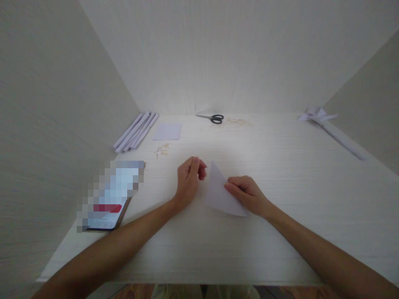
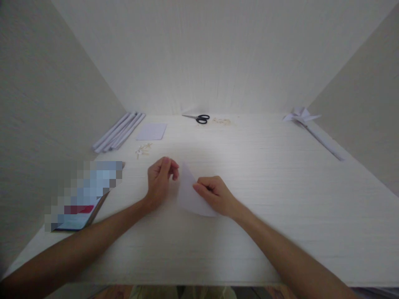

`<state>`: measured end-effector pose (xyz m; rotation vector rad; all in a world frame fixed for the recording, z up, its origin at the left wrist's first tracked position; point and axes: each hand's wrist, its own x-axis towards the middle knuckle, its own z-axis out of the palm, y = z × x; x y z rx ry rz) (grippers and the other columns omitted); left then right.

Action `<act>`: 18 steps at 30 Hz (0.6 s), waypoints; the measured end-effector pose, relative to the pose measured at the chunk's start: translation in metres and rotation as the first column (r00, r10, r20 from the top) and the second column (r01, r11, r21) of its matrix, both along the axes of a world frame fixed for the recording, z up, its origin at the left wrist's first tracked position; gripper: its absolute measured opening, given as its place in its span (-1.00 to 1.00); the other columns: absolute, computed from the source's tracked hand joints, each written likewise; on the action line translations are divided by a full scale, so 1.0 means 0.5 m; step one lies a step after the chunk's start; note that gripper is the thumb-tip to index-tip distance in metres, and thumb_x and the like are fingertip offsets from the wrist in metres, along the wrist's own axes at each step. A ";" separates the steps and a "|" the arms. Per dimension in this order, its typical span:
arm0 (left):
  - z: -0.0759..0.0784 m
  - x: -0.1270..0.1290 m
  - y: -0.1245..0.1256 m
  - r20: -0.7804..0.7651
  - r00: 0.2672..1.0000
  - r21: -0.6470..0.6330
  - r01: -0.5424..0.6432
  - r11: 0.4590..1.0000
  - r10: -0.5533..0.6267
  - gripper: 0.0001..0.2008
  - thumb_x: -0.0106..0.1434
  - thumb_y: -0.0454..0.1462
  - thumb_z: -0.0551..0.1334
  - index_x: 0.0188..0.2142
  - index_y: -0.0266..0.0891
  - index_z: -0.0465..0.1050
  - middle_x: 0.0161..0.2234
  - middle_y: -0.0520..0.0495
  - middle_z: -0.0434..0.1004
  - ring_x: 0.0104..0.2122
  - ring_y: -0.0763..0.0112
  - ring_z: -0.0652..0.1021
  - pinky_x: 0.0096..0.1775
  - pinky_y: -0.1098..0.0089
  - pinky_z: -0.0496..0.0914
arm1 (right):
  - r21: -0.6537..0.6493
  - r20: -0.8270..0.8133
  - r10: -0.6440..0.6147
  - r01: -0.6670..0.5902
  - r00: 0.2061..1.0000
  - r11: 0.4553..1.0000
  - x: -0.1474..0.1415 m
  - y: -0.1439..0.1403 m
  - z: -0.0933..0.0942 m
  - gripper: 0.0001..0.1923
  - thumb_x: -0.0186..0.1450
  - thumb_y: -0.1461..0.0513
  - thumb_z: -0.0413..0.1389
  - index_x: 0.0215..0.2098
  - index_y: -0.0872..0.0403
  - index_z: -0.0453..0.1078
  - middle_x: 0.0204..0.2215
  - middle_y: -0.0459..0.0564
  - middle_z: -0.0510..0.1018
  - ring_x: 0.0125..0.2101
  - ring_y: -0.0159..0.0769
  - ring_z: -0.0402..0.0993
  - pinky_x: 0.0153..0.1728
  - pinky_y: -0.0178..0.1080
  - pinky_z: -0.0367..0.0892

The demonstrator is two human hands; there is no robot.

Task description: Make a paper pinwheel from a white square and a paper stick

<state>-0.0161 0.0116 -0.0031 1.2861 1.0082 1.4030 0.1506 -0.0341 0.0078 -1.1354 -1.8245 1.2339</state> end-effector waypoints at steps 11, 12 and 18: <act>0.012 0.014 -0.013 -0.067 0.981 -0.062 0.177 0.982 -0.181 -0.76 0.08 -0.15 0.15 -0.60 -0.26 0.32 -0.66 0.10 0.21 -0.64 0.58 0.22 -0.59 0.51 0.12 | 0.059 0.056 0.095 -0.098 0.994 0.993 -0.003 0.006 -0.005 -0.61 0.24 0.12 -0.12 -0.68 0.07 -0.06 -0.71 -0.22 -0.02 -0.70 -0.55 -0.10 -0.72 -0.41 -0.14; 0.015 0.014 -0.014 -0.084 0.980 -0.059 0.174 0.983 -0.178 -0.77 0.07 -0.17 0.15 -0.61 -0.26 0.31 -0.67 0.10 0.20 -0.64 0.59 0.21 -0.59 0.51 0.11 | 0.065 0.065 0.105 -0.109 0.992 0.992 -0.003 0.007 -0.004 -0.61 0.24 0.12 -0.12 -0.68 0.07 -0.07 -0.71 -0.22 -0.02 -0.70 -0.55 -0.10 -0.72 -0.41 -0.14; 0.019 0.010 -0.018 -0.098 0.978 -0.077 0.179 0.981 -0.186 -0.74 0.09 -0.21 0.13 -0.66 -0.26 0.27 -0.69 0.11 0.16 -0.65 0.59 0.22 -0.59 0.51 0.11 | 0.038 0.088 0.114 -0.118 0.990 0.992 -0.003 0.009 -0.004 -0.63 0.24 0.15 -0.12 -0.67 0.07 -0.07 -0.70 -0.21 -0.02 -0.69 -0.55 -0.09 -0.70 -0.41 -0.13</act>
